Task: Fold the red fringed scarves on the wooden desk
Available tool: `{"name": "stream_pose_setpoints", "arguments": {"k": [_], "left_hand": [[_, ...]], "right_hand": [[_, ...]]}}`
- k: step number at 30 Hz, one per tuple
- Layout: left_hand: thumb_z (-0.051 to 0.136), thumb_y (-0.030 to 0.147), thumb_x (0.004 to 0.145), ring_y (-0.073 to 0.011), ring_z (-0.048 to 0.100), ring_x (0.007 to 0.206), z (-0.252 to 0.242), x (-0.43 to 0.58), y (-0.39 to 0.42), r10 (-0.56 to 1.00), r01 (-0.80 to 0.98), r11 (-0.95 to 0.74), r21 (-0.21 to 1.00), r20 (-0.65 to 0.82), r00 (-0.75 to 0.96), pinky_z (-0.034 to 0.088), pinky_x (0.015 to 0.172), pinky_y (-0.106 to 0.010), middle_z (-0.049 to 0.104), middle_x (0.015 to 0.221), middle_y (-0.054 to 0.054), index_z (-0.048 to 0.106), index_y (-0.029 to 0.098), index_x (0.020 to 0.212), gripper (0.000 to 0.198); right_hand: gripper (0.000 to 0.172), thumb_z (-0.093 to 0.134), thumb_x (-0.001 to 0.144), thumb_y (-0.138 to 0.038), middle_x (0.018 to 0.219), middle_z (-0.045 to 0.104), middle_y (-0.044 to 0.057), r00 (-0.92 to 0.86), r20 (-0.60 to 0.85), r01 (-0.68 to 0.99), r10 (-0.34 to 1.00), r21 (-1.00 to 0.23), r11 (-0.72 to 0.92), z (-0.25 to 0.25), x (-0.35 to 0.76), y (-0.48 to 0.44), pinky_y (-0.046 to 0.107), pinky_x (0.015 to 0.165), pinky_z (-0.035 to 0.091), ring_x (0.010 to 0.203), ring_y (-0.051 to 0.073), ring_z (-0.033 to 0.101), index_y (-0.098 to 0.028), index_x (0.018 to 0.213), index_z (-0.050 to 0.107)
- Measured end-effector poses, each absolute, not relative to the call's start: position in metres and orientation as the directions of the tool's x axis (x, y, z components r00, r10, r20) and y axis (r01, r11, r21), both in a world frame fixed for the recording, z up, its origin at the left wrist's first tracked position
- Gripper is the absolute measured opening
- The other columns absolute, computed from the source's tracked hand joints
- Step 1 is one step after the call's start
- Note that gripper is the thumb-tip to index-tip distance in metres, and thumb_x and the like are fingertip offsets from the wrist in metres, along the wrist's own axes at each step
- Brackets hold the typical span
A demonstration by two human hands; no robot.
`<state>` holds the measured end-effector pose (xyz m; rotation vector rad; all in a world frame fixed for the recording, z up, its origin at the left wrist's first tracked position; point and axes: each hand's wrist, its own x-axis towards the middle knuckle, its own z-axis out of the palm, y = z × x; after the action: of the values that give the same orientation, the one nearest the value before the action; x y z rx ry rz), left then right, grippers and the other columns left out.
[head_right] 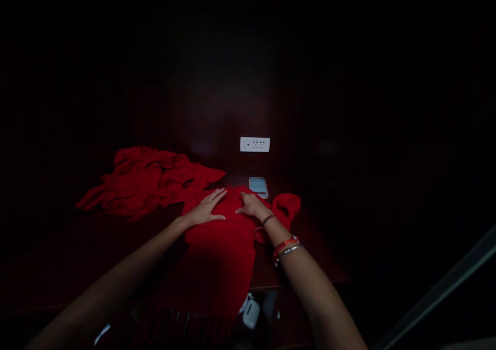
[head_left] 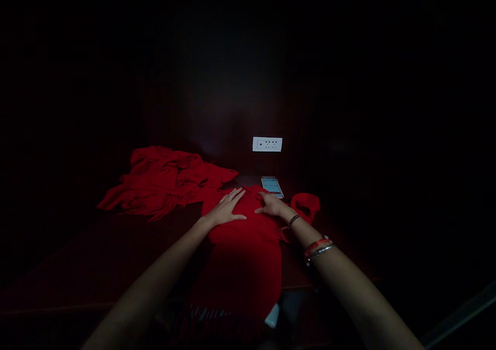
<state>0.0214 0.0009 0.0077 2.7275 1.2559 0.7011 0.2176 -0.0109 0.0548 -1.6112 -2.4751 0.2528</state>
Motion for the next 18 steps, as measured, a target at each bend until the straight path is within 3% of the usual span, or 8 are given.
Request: {"name": "stream_pose_setpoints", "arguments": {"k": [3, 5, 8, 10, 13, 16, 18], "left_hand": [[0.039, 0.047, 0.077, -0.0186, 0.013, 0.122, 0.017, 0.016, -0.006, 0.722, 0.711, -0.647, 0.275, 0.521, 0.455, 0.016, 0.098, -0.034, 0.018, 0.134, -0.008, 0.015, 0.018, 0.129, 0.064], [0.029, 0.041, 0.083, -0.0162, 0.019, 0.12, 0.028, 0.012, -0.009, 0.708, 0.713, -0.626, 0.317, 0.613, 0.349, 0.017, 0.098, -0.032, 0.025, 0.131, -0.007, 0.02, 0.017, 0.127, 0.051], [0.021, 0.037, 0.085, -0.0144, 0.026, 0.117, 0.041, 0.008, -0.011, 0.695, 0.707, -0.592, 0.387, 0.69, 0.205, 0.02, 0.098, -0.029, 0.032, 0.126, -0.007, 0.025, 0.016, 0.124, 0.045], [0.021, 0.037, 0.085, -0.0143, 0.027, 0.116, 0.042, 0.009, -0.013, 0.697, 0.697, -0.6, 0.392, 0.683, 0.216, 0.02, 0.097, -0.029, 0.033, 0.125, -0.008, 0.024, 0.015, 0.124, 0.045], [0.029, 0.042, 0.082, -0.0161, 0.021, 0.12, 0.031, 0.019, -0.016, 0.71, 0.673, -0.66, 0.332, 0.568, 0.416, 0.018, 0.098, -0.03, 0.025, 0.13, -0.008, 0.02, 0.016, 0.127, 0.052], [0.039, 0.05, 0.076, -0.0195, 0.014, 0.122, 0.017, 0.028, -0.019, 0.693, 0.635, -0.721, 0.278, 0.296, 0.658, 0.017, 0.098, -0.034, 0.019, 0.134, -0.007, 0.017, 0.02, 0.129, 0.064], [0.038, 0.052, 0.076, -0.0207, 0.01, 0.123, 0.013, 0.031, -0.02, 0.68, 0.633, -0.731, 0.256, 0.193, 0.707, 0.014, 0.098, -0.038, 0.018, 0.135, -0.006, 0.018, 0.023, 0.128, 0.063]], "right_hand": [[0.041, 0.061, 0.061, -0.017, 0.097, 0.06, 0.008, -0.491, 0.016, 0.85, 0.871, -0.212, 0.483, 0.082, 0.224, -0.012, 0.026, 0.077, 0.039, 0.09, 0.022, 0.053, -0.016, 0.102, 0.055], [0.029, 0.055, 0.066, -0.018, 0.09, 0.062, 0.004, -0.551, 0.098, 0.801, 0.828, -0.215, 0.559, 0.105, 0.238, -0.022, 0.025, 0.076, 0.039, 0.085, 0.019, 0.055, -0.018, 0.095, 0.06], [0.032, 0.053, 0.07, -0.025, 0.098, 0.059, 0.002, -0.432, 0.356, 0.81, 0.829, -0.251, 0.53, 0.138, 0.273, -0.043, 0.025, 0.078, 0.04, 0.089, 0.017, 0.053, -0.02, 0.101, 0.056], [0.033, 0.053, 0.07, -0.028, 0.097, 0.059, 0.003, -0.295, 0.413, 0.88, 0.862, -0.234, 0.413, 0.151, 0.299, -0.055, 0.027, 0.076, 0.041, 0.086, 0.017, 0.054, -0.019, 0.102, 0.055], [0.029, 0.055, 0.068, -0.029, 0.088, 0.061, 0.008, -0.131, 0.219, 0.982, 0.967, -0.105, 0.157, 0.148, 0.331, -0.066, 0.028, 0.068, 0.043, 0.079, 0.02, 0.056, -0.016, 0.094, 0.059], [0.022, 0.056, 0.066, -0.021, 0.086, 0.061, 0.012, 0.116, -0.087, 0.99, 0.989, 0.086, -0.109, 0.127, 0.341, -0.069, 0.03, 0.061, 0.043, 0.077, 0.023, 0.057, -0.014, 0.086, 0.062], [0.024, 0.053, 0.067, -0.016, 0.094, 0.058, 0.014, 0.216, -0.088, 0.962, 0.972, 0.192, -0.196, 0.111, 0.336, -0.066, 0.036, 0.065, 0.042, 0.085, 0.027, 0.054, -0.014, 0.089, 0.061]]}}
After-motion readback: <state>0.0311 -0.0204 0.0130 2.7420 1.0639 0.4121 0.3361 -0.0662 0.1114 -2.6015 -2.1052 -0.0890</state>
